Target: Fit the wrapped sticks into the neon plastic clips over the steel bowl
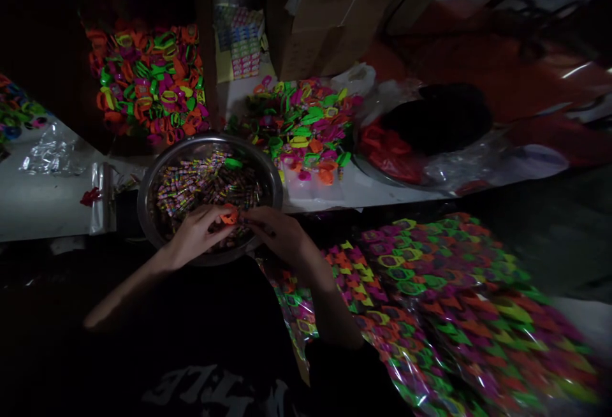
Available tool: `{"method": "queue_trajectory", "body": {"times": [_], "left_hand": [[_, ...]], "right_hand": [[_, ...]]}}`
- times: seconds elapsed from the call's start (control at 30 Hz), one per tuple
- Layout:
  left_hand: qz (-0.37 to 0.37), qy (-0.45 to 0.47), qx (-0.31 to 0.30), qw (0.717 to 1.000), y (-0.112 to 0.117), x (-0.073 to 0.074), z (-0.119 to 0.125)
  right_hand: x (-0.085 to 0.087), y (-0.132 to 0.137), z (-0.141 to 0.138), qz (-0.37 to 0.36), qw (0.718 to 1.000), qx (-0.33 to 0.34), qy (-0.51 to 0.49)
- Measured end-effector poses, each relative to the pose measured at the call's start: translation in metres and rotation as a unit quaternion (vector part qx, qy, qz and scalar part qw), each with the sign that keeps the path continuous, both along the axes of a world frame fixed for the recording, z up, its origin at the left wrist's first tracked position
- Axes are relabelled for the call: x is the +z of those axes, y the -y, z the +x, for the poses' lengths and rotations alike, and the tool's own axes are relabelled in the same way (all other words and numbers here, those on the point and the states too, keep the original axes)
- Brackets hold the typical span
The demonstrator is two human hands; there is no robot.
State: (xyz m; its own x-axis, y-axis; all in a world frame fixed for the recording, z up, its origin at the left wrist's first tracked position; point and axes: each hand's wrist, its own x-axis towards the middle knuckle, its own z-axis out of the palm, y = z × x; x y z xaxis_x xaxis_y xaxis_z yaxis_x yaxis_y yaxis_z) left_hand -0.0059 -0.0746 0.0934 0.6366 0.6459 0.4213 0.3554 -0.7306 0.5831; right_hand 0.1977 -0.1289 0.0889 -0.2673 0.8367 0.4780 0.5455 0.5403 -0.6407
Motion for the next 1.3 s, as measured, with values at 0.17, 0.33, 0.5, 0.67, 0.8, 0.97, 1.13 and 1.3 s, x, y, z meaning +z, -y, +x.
{"method": "queue_trajectory", "body": {"times": [0.17,0.33,0.5,0.67,0.8,0.97,1.13,1.3], "left_hand": [[-0.002,0.001,0.011,1.000,0.001,-0.002,-0.002],[0.013,-0.007,0.009,1.000,0.002,0.000,-0.001],[0.060,-0.066,-0.025,0.996,0.002,0.003,-0.001],[0.101,-0.111,-0.032,0.988,0.004,-0.002,0.000],[0.117,-0.141,-0.029,0.983,0.004,-0.004,0.002],[0.146,-0.170,-0.057,0.973,0.001,0.002,0.002],[0.179,-0.189,-0.055,0.964,-0.002,0.001,0.002],[0.170,-0.150,-0.055,0.972,-0.002,-0.017,0.002]], "right_hand": [[-0.005,0.001,0.002,-0.008,1.000,0.001,0.005],[-0.007,0.003,0.003,-0.041,0.999,0.000,0.013],[-0.004,0.002,0.006,-0.053,0.998,0.022,0.014],[0.003,0.003,0.004,-0.089,0.995,0.048,0.011],[0.008,0.005,-0.001,-0.139,0.989,0.046,0.001],[0.000,0.005,-0.003,-0.153,0.988,0.007,0.000],[-0.006,0.003,-0.005,-0.152,0.988,-0.004,-0.028],[-0.006,0.000,-0.008,-0.151,0.988,0.018,-0.021]]}}
